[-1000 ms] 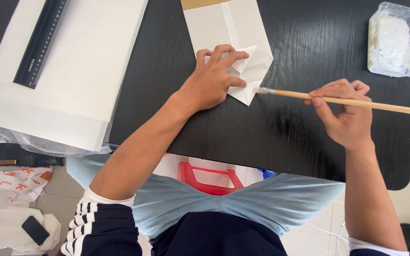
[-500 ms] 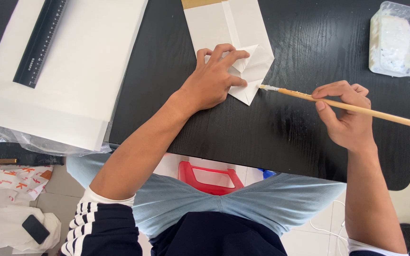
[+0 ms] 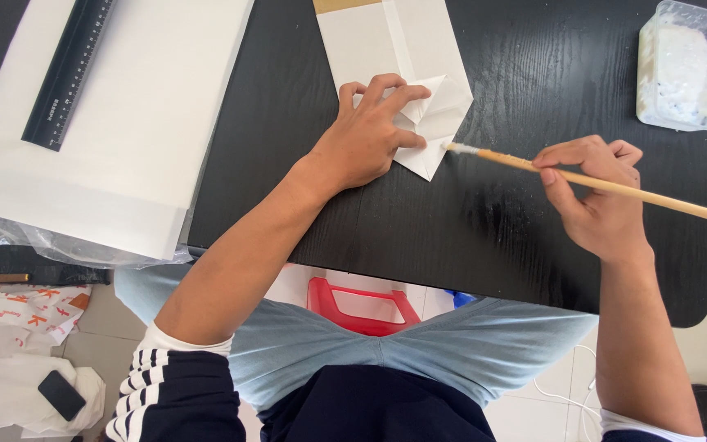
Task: Folding the bottom of a paper bag and applying glue with a brush to seal it.
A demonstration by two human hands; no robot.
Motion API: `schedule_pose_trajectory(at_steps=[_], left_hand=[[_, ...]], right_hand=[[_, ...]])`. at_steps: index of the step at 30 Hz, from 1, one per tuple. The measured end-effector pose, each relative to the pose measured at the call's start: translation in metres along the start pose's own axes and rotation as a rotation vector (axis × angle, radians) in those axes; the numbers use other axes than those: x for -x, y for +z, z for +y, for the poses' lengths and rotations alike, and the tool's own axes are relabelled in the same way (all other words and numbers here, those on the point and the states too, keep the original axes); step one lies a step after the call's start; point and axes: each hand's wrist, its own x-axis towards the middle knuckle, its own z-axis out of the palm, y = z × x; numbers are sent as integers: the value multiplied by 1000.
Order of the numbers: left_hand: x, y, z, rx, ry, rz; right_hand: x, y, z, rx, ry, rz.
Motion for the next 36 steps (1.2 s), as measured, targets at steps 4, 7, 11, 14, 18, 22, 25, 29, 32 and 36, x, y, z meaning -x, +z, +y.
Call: schedule_pose_trajectory(at_steps=[4,7,11,14,18,22,25,29,32,36], left_hand=[[-1,0,0,-1,-2,-14],[-1,-1,0,11,1,-12],[-3,-3,0,-9,-8,-18],[-3,-3,1,-16,-23,-56],[-2,-3,2,2,-38,-72],[0,-7,0,-18,-26,15],[2,-7,-11,10,-111,122],[7,-28,-21,91,-239,145],[10,-42,-26,183,-405,40],[14,-49,-26,201,-466,-57]], right_hand=[[0,-1,0,39,-8,12],[-2,-3,-3,-53,-58,-40],[-6,-2,-6,-10,-26,-14],[-6,0,-6,36,45,53],[-7,1,-5,-53,67,164],[-12,1,-1,-255,-26,205],[-9,1,-4,-342,59,227],[-8,-6,-9,-423,89,224],[-10,-10,-16,-390,95,220],[-12,-9,-18,-317,94,238]])
